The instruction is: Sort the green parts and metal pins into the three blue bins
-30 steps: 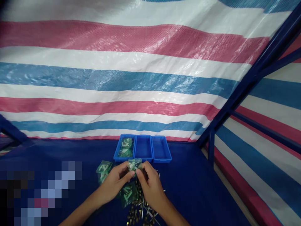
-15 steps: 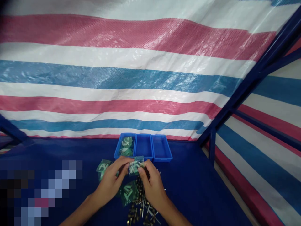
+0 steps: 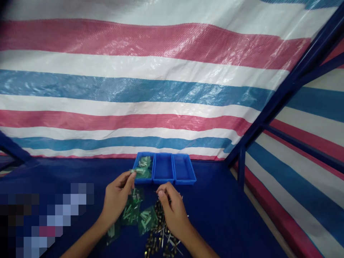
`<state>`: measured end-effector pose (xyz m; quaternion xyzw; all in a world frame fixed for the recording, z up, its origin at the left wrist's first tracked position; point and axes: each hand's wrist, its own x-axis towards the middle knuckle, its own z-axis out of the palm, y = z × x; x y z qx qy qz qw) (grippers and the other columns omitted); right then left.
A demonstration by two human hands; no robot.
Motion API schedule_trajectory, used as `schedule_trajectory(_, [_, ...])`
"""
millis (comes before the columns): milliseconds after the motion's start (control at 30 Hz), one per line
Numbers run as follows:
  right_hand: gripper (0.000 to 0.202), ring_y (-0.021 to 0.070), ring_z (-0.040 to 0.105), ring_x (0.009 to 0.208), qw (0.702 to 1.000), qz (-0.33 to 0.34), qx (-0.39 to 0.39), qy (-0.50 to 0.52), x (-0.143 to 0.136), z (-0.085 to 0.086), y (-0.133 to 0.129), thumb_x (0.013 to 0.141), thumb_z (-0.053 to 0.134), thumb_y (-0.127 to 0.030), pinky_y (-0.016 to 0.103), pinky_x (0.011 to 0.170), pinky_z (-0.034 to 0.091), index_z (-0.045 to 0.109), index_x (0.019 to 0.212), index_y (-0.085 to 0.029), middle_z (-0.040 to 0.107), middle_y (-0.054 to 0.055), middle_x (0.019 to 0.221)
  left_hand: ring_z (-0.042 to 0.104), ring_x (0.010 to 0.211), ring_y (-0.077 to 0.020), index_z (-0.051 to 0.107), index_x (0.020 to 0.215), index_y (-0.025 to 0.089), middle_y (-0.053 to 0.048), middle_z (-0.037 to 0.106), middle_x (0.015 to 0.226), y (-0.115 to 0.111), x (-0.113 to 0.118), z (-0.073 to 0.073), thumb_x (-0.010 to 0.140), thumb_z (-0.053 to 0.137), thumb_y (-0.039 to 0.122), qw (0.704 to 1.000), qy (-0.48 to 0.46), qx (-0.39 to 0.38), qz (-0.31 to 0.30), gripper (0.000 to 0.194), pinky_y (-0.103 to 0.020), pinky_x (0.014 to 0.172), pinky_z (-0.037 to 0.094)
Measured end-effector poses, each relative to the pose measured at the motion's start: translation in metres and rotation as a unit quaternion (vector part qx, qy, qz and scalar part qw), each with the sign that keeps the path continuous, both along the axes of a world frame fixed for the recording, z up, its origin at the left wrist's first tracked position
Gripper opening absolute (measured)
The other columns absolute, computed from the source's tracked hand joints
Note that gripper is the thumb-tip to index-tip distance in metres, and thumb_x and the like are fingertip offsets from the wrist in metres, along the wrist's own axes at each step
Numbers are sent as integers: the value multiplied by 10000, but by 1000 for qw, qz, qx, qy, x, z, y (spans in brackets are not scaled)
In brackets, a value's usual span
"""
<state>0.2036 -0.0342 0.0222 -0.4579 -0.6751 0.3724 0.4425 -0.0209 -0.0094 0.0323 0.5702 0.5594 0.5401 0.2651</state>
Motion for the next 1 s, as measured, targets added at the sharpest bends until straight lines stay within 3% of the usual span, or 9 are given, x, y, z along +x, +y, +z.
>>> schedule_trajectory(67, [362,182,577,792,1000,-1,-1,2,0,-1,0,1122,452,-511,284,737,431,663,1020,-234,613,1,862,622,649,-170,794,990,210,15,673,712,3,-3,0,1060,616,498,1000,-5,5,26,346,-250,627,488])
schedule_trajectory(167, [361,183,589,804,1000,1,4,1,0,-1,1,1124,449,-504,286,754,445,668,1033,-232,627,6,877,724,1029,-257,773,1275,256,-55,798,1115,6,-7,-4,1086,572,462,998,47,37,12,344,-344,895,557])
schedule_trajectory(267, [369,187,595,804,1000,1,11,-1,0,0,1,1124,443,-506,290,759,456,672,1032,-232,632,10,878,564,1382,-347,697,1425,336,-61,745,1375,9,-7,-11,1096,558,410,979,195,57,-10,365,-532,1109,450])
schedule_trajectory(367, [384,190,595,794,1000,-3,15,-4,-1,2,1,1124,437,-516,292,755,464,675,1025,-232,636,12,869,307,1565,-438,619,1508,381,-64,653,1523,8,-4,-16,1099,556,398,942,331,54,15,414,-699,1141,301])
schedule_trajectory(433, [391,191,596,794,1000,-2,16,-6,-1,3,1,1125,429,-520,292,756,466,675,1027,-233,638,13,869,234,1593,-451,566,1555,366,-81,552,1622,6,-1,-17,1108,533,405,925,375,59,26,450,-707,1134,285])
schedule_trajectory(533, [385,189,599,809,1000,3,16,-11,-1,3,1,1130,421,-515,290,769,462,669,1036,-236,644,12,885,269,1583,-431,566,1554,331,-97,480,1668,3,1,-17,1107,525,416,912,404,70,27,457,-662,1147,297])
schedule_trajectory(700, [352,184,603,828,1000,9,23,-20,0,2,1,1139,420,-484,289,780,455,662,1058,-242,647,8,912,379,1515,-421,592,1513,340,-64,620,1551,3,0,-15,1090,571,432,899,430,84,-19,434,-682,1184,218])
schedule_trajectory(833, [333,191,601,834,998,23,34,-40,0,6,0,1136,437,-469,302,773,459,661,1042,-241,647,22,931,362,1529,-417,611,1476,329,-54,630,1548,3,-2,-14,1099,563,439,895,436,90,-35,396,-694,1192,186])
schedule_trajectory(1000, [306,262,602,1060,975,89,99,-177,-1,10,-4,987,737,-525,399,948,461,679,1164,-282,672,51,1132,360,1541,-401,624,1445,266,-95,594,1573,2,-1,-15,1101,547,405,892,441,94,-24,379,-672,1197,214])
